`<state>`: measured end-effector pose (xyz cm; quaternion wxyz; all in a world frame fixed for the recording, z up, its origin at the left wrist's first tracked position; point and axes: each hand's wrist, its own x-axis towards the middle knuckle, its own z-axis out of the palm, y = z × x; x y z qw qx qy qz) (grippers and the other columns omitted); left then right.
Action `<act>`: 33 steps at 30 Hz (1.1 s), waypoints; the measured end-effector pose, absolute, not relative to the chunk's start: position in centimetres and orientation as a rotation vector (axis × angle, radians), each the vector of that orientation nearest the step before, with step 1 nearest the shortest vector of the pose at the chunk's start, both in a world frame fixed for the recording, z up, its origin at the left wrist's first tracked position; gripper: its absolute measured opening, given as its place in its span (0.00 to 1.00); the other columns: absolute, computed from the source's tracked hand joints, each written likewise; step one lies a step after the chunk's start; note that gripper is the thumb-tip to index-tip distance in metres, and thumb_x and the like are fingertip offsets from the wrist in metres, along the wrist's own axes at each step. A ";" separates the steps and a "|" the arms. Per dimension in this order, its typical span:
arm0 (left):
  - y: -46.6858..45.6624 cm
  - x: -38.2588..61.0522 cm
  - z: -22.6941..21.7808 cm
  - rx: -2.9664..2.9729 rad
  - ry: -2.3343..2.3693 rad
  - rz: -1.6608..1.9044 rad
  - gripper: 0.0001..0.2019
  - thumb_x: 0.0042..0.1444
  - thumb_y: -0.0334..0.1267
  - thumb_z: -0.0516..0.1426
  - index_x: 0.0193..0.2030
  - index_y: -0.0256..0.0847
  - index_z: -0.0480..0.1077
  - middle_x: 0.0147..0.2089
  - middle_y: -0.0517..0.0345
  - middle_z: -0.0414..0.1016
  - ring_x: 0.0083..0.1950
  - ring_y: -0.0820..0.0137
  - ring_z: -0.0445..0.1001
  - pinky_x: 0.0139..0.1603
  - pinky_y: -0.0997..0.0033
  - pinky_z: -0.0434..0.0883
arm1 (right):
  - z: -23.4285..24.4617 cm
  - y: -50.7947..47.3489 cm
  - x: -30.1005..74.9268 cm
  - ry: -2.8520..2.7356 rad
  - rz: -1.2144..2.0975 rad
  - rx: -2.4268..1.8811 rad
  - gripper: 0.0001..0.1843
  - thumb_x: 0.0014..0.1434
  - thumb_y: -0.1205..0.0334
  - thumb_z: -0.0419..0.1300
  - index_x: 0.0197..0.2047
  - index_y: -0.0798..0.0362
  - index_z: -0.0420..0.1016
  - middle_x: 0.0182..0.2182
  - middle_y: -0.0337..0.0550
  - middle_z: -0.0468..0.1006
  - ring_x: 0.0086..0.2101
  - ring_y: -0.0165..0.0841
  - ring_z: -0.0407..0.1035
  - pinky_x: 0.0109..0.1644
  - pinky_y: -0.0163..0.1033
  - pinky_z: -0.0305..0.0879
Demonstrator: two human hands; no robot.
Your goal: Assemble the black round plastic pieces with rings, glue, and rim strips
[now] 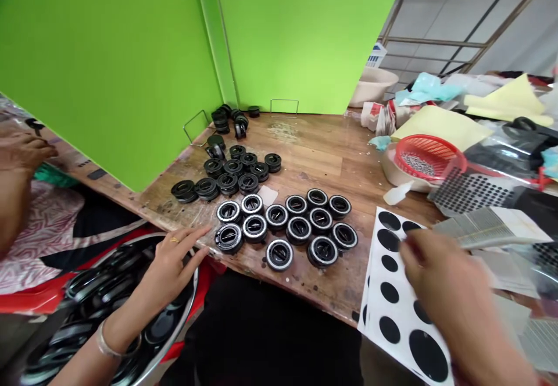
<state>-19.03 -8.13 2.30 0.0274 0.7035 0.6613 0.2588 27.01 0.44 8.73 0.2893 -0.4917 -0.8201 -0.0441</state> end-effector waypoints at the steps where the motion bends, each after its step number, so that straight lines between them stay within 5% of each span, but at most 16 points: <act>1: -8.2 -19.2 2.1 2.159 2.037 0.780 0.19 0.68 0.45 0.50 0.63 0.47 0.70 0.53 0.48 0.77 0.56 0.56 0.72 0.56 0.52 0.69 | 9.2 -0.4 23.3 -2.244 -0.192 -1.233 0.18 0.78 0.52 0.49 0.37 0.49 0.68 0.31 0.44 0.72 0.25 0.43 0.68 0.24 0.42 0.59; 4: -8.4 -19.4 1.8 2.146 2.040 0.758 0.20 0.69 0.46 0.49 0.63 0.47 0.69 0.52 0.48 0.78 0.55 0.56 0.73 0.55 0.52 0.69 | 8.9 -2.3 13.1 -2.261 0.063 -0.849 0.12 0.78 0.67 0.46 0.43 0.53 0.68 0.40 0.48 0.72 0.38 0.42 0.71 0.40 0.42 0.69; 8: -8.7 -19.4 1.7 2.187 2.048 0.783 0.20 0.69 0.45 0.49 0.64 0.47 0.69 0.52 0.48 0.77 0.55 0.57 0.72 0.56 0.52 0.68 | 6.6 -2.4 5.0 -2.382 0.196 -0.623 0.18 0.75 0.75 0.42 0.40 0.56 0.69 0.41 0.53 0.71 0.38 0.43 0.68 0.42 0.43 0.68; 22: -9.0 -18.8 1.3 2.311 2.013 0.843 0.16 0.69 0.39 0.53 0.60 0.54 0.73 0.56 0.49 0.71 0.57 0.56 0.67 0.56 0.53 0.65 | 4.9 -1.4 1.5 -2.701 0.106 -0.641 0.09 0.65 0.82 0.60 0.36 0.61 0.75 0.39 0.52 0.71 0.40 0.46 0.65 0.47 0.49 0.72; 25: -8.9 -18.8 1.8 2.342 2.012 0.806 0.16 0.68 0.38 0.54 0.59 0.54 0.74 0.57 0.49 0.71 0.57 0.56 0.67 0.54 0.54 0.66 | 4.7 -1.4 1.6 -2.616 0.106 -0.663 0.07 0.64 0.81 0.60 0.42 0.64 0.76 0.43 0.56 0.73 0.46 0.50 0.65 0.52 0.52 0.71; 33: -8.7 -18.9 2.0 2.433 2.003 0.765 0.15 0.69 0.38 0.53 0.58 0.51 0.74 0.56 0.47 0.72 0.56 0.56 0.68 0.53 0.53 0.68 | 3.7 -1.8 1.7 -2.609 0.058 -0.817 0.19 0.59 0.80 0.62 0.54 0.67 0.76 0.54 0.59 0.71 0.59 0.55 0.57 0.64 0.63 0.59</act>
